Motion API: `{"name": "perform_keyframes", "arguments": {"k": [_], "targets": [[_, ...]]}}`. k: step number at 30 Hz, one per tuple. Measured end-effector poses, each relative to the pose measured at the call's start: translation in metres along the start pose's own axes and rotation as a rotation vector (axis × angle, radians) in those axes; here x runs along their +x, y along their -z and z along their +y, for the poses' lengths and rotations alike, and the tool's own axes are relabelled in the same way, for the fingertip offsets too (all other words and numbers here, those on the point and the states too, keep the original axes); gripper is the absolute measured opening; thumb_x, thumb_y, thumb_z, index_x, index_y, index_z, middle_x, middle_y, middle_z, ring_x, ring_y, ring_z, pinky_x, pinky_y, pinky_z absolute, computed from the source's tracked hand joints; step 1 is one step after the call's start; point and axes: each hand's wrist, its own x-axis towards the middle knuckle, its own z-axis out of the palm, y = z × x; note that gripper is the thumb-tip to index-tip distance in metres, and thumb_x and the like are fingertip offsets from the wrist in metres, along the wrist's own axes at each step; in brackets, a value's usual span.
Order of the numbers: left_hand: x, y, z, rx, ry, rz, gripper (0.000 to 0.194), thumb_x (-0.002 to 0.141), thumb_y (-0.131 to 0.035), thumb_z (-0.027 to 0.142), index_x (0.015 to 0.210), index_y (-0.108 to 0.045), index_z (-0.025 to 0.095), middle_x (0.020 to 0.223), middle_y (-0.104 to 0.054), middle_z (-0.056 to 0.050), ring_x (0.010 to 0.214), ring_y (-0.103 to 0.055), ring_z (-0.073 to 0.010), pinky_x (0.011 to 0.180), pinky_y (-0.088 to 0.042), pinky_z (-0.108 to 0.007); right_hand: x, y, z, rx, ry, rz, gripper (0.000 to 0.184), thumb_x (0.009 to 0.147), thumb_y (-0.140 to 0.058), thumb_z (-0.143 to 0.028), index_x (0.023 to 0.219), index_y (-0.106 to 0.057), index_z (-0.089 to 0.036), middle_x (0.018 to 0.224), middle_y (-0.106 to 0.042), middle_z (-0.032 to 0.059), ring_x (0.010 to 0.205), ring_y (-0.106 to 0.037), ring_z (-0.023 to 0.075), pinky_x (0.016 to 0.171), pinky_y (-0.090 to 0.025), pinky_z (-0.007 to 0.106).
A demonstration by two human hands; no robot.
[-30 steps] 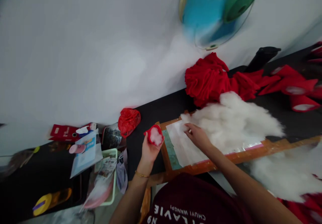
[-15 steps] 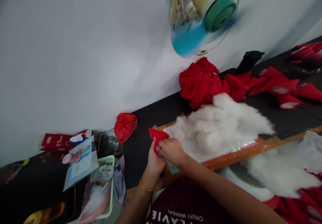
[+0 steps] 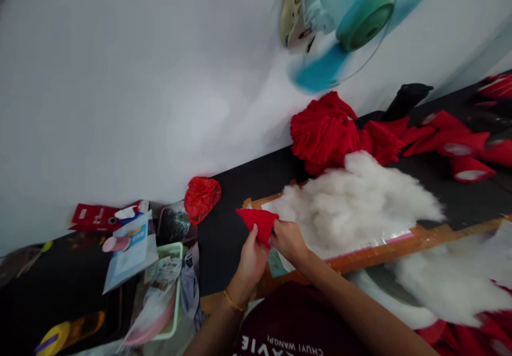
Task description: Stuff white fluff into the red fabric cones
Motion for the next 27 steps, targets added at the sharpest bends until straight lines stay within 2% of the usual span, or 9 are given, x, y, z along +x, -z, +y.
{"name": "perform_keyframes", "arguments": {"k": [6,10,14,17,20,23,25,27], "targets": [[0.005,0.008,0.001,-0.011,0.021,0.132,0.017,0.085,-0.066,0.026,0.097,-0.073,0.016,0.099,-0.078,-0.010,0.093,-0.073,-0.0222,0.094,-0.054,-0.033,-0.012,0.000,0.010,0.151,0.100,0.227,0.020,0.091,-0.045,-0.023,0.076,-0.057,-0.021,0.060,-0.067,0.0015,0.050,-0.060,0.0147,0.052,-0.034,0.024],[0.004,0.006,0.002,-0.017,0.048,0.128,0.022,0.085,-0.067,0.033,0.100,-0.072,0.017,0.104,-0.077,-0.012,0.102,-0.072,-0.0260,0.094,-0.055,-0.035,-0.011,0.003,0.008,0.364,0.025,0.276,0.017,0.093,-0.046,-0.027,0.083,-0.059,-0.021,0.062,-0.067,-0.0003,0.052,-0.061,0.0142,0.054,-0.041,0.023],[0.004,0.006,0.008,-0.044,0.103,-0.016,0.035,0.089,-0.064,0.042,0.111,-0.070,0.016,0.113,-0.075,-0.012,0.107,-0.070,-0.0257,0.097,-0.054,-0.039,-0.008,0.008,0.003,0.572,-0.078,0.194,0.016,0.093,-0.049,-0.030,0.096,-0.061,-0.021,0.070,-0.073,0.0004,0.053,-0.064,0.0151,0.054,-0.047,0.024],[0.005,0.009,0.013,-0.009,0.107,-0.084,0.028,0.090,-0.064,0.036,0.107,-0.070,0.014,0.107,-0.075,-0.012,0.097,-0.071,-0.0226,0.094,-0.054,-0.039,-0.013,0.015,-0.002,0.579,-0.073,0.184,0.028,0.093,-0.051,-0.032,0.117,-0.058,-0.019,0.086,-0.078,0.0044,0.055,-0.066,0.0159,0.054,-0.049,0.026],[0.005,0.009,0.012,0.053,0.028,-0.075,0.020,0.087,-0.068,0.029,0.102,-0.071,0.015,0.106,-0.075,-0.011,0.092,-0.071,-0.0196,0.087,-0.055,-0.032,-0.016,0.020,-0.009,0.534,-0.064,0.226,0.033,0.095,-0.051,-0.035,0.123,-0.058,-0.019,0.094,-0.078,0.0068,0.058,-0.068,0.0161,0.058,-0.051,0.027],[0.005,0.011,0.002,0.173,-0.069,-0.044,0.024,0.084,-0.070,0.031,0.103,-0.071,0.016,0.108,-0.073,-0.010,0.093,-0.069,-0.0185,0.081,-0.053,-0.027,-0.009,0.017,-0.013,0.456,-0.033,0.115,0.031,0.098,-0.048,-0.033,0.123,-0.062,-0.022,0.096,-0.079,0.0056,0.073,-0.073,0.0188,0.067,-0.053,0.028],[0.007,0.021,-0.005,0.291,-0.084,-0.010,0.026,0.082,-0.072,0.035,0.099,-0.072,0.016,0.102,-0.073,-0.010,0.090,-0.069,-0.0195,0.076,-0.053,-0.027,-0.004,0.010,-0.009,0.378,-0.008,0.029,0.030,0.098,-0.045,-0.031,0.117,-0.067,-0.023,0.097,-0.079,0.0050,0.081,-0.074,0.0202,0.071,-0.053,0.029],[0.014,0.042,-0.008,0.456,-0.093,0.028,0.029,0.080,-0.071,0.040,0.095,-0.072,0.015,0.099,-0.073,-0.011,0.085,-0.068,-0.0199,0.071,-0.052,-0.027,-0.003,0.002,0.002,0.327,-0.033,0.002,0.031,0.098,-0.043,-0.032,0.110,-0.070,-0.022,0.094,-0.079,0.0060,0.080,-0.074,0.0208,0.071,-0.051,0.029]]}}
